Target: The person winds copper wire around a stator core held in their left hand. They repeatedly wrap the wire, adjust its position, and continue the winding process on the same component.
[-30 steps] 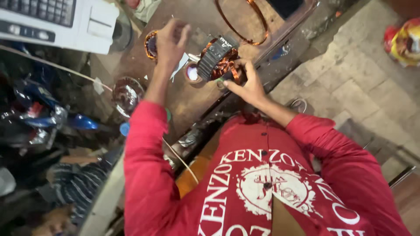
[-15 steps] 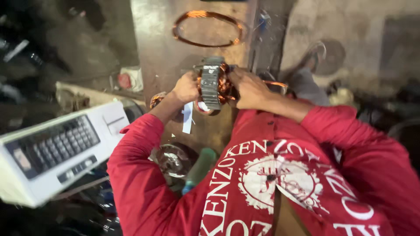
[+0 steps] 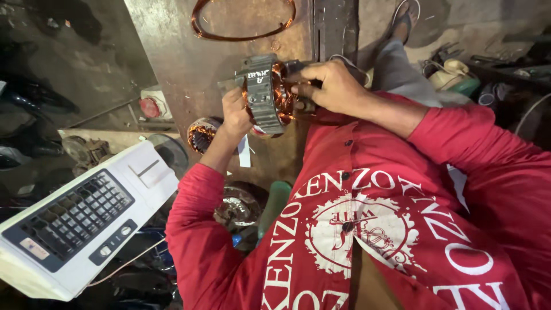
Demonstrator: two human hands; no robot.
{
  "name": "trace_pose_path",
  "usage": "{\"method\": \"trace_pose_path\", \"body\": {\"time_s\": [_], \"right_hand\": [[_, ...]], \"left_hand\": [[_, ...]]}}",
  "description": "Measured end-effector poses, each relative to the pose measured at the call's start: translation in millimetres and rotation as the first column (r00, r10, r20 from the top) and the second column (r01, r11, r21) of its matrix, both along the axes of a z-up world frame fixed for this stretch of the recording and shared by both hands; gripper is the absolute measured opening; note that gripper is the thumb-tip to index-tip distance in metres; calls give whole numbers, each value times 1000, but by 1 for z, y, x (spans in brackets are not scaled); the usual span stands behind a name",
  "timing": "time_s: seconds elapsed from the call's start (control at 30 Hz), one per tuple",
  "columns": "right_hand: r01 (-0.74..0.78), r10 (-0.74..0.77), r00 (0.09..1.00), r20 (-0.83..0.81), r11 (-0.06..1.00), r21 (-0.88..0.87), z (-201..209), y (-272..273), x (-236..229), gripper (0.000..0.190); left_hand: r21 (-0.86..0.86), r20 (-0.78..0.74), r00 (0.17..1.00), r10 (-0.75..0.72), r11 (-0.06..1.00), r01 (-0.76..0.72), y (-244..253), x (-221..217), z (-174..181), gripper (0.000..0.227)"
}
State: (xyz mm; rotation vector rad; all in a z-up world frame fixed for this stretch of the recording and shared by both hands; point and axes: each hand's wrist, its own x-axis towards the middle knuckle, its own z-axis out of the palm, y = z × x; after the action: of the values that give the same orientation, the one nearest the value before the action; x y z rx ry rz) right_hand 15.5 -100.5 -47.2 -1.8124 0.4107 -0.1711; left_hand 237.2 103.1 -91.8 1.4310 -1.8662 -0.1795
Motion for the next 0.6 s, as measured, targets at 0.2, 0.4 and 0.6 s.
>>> {"method": "trace_pose_path", "body": {"time_s": [0.2, 0.4, 0.6], "right_hand": [[-9, 11, 997, 72, 999, -31, -25, 12, 3, 21], [-18, 5, 992, -124, 995, -101, -27, 15, 3, 21], [-45, 37, 998, -42, 979, -201, -19, 16, 4, 17]], "left_hand": [[323, -108, 924, 368, 892, -317, 39, -8, -20, 16], [717, -490, 517, 702, 662, -219, 42, -2, 2, 14], [558, -323, 878, 353, 821, -124, -3, -11, 32, 19]]}}
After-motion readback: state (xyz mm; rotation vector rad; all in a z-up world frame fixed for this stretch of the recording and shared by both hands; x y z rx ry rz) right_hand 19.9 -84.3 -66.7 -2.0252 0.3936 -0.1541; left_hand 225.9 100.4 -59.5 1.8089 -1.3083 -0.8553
